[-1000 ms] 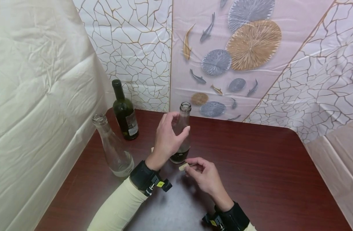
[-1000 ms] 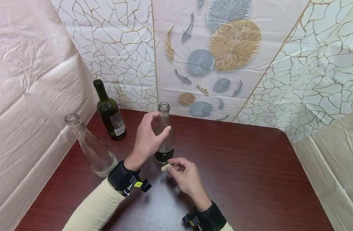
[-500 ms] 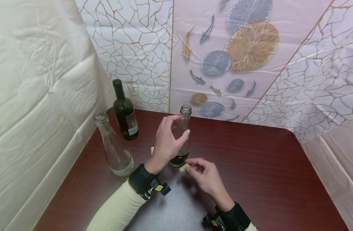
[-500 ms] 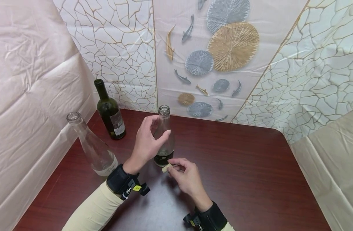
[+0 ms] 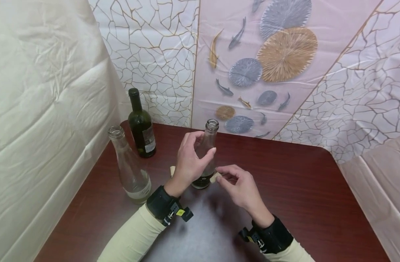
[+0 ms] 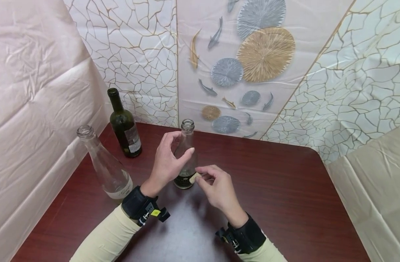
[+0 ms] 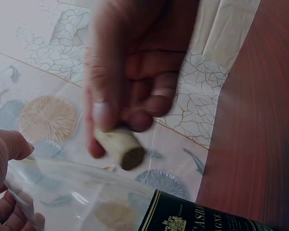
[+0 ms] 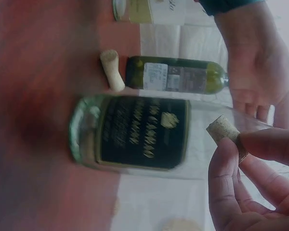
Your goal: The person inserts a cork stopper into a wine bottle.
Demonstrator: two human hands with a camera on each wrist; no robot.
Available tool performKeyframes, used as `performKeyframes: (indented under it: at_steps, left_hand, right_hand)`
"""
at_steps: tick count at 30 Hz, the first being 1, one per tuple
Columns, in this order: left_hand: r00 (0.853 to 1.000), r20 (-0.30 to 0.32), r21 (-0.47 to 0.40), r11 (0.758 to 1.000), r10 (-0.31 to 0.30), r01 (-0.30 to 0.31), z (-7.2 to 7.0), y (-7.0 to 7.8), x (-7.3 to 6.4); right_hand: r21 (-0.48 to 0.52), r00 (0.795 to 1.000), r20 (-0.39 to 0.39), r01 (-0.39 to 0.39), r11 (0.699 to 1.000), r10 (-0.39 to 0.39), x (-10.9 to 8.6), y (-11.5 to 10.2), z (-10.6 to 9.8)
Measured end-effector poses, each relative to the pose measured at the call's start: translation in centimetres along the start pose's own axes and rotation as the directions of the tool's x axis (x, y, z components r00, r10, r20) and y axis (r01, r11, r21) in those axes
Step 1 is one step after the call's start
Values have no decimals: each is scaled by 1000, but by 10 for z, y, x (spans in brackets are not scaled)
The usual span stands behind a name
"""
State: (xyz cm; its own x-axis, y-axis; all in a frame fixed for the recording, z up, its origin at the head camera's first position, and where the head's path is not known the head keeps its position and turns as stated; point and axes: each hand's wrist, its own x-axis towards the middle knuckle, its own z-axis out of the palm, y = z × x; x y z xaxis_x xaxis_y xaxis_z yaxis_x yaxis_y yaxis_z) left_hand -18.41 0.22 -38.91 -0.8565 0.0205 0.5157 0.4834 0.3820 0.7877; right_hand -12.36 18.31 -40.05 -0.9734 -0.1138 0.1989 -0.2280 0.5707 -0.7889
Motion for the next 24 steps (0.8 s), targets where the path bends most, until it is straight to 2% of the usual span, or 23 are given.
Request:
performKeyframes:
  at_steps: [10,24]
  left_hand:
    - [1000,7,12,1000,-5,5,2,-1,-1]
    - [1000,-4,27,1000,-7,8,5,-1,-2]
  right_hand:
    - [-111,988,-23,149,983,-152,21,-22,-31]
    - [-226,961,20,273,935,-276,39,-52,-56]
